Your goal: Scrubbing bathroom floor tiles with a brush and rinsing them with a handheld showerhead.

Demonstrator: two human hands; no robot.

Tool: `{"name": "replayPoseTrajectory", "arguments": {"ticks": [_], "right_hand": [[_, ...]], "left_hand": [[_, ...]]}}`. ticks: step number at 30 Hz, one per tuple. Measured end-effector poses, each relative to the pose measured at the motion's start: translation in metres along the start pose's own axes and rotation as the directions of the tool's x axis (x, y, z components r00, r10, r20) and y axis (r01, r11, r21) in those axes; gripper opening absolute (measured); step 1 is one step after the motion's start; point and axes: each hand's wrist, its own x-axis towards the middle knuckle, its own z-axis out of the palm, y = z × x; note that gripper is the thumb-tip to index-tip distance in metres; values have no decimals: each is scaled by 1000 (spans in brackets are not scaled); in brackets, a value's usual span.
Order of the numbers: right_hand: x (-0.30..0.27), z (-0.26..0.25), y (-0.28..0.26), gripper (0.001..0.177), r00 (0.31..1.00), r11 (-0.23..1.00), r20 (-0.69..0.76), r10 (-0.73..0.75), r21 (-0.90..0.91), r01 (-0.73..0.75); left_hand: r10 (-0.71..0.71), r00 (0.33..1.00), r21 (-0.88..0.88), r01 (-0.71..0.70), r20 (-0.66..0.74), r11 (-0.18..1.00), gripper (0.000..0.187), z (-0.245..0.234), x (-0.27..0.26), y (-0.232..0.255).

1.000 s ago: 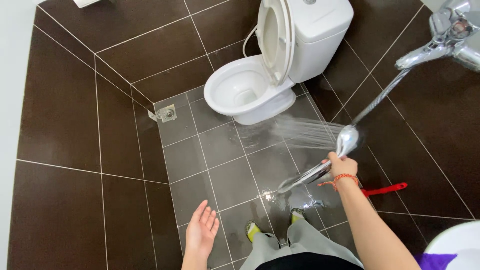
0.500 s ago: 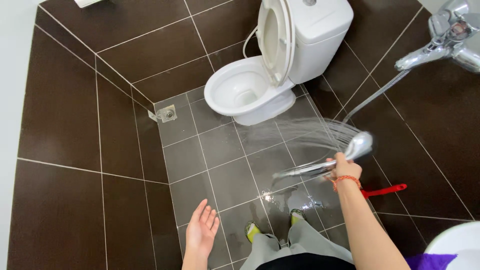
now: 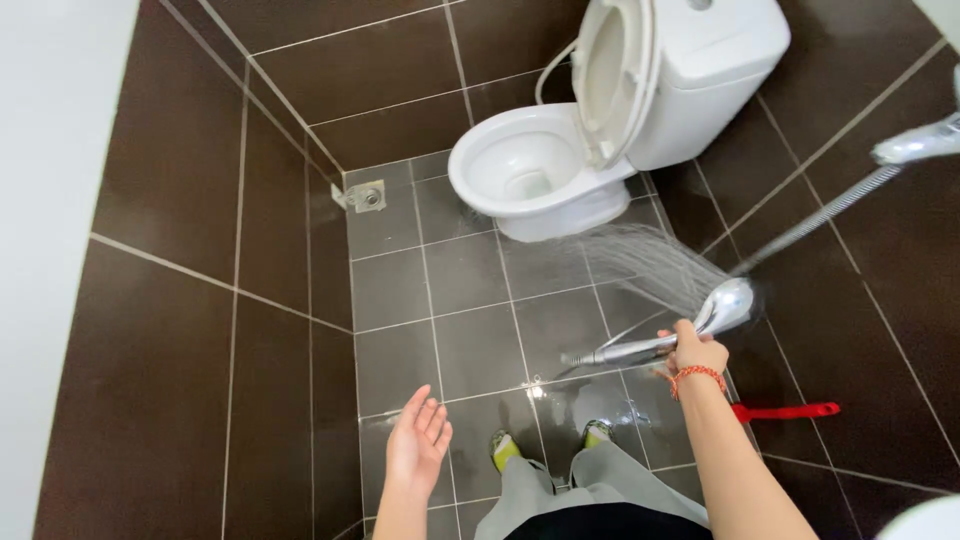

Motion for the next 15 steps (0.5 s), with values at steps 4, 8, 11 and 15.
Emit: {"name": "replayPoseTrajectory", "arguments": {"ticks": [4, 8, 11, 15], "right_hand": [[-17, 17, 4, 17, 994, 989, 67, -88, -111, 95], [-31, 25, -4, 14, 973, 969, 125, -194, -131, 210], [-22, 24, 7, 21, 959, 921, 135, -251, -270, 279], [21, 7, 25, 28, 916, 860, 27, -400, -333, 385]], "left_hand": [[-5, 1000, 22, 6, -31, 1000, 32, -4, -4, 0], [88, 994, 179, -97, 62, 979, 28, 25, -33, 16], [128, 964, 389, -213, 233, 896, 26, 62, -43, 24], [227, 805, 483, -526, 547, 700, 24, 122, -53, 20]]}}
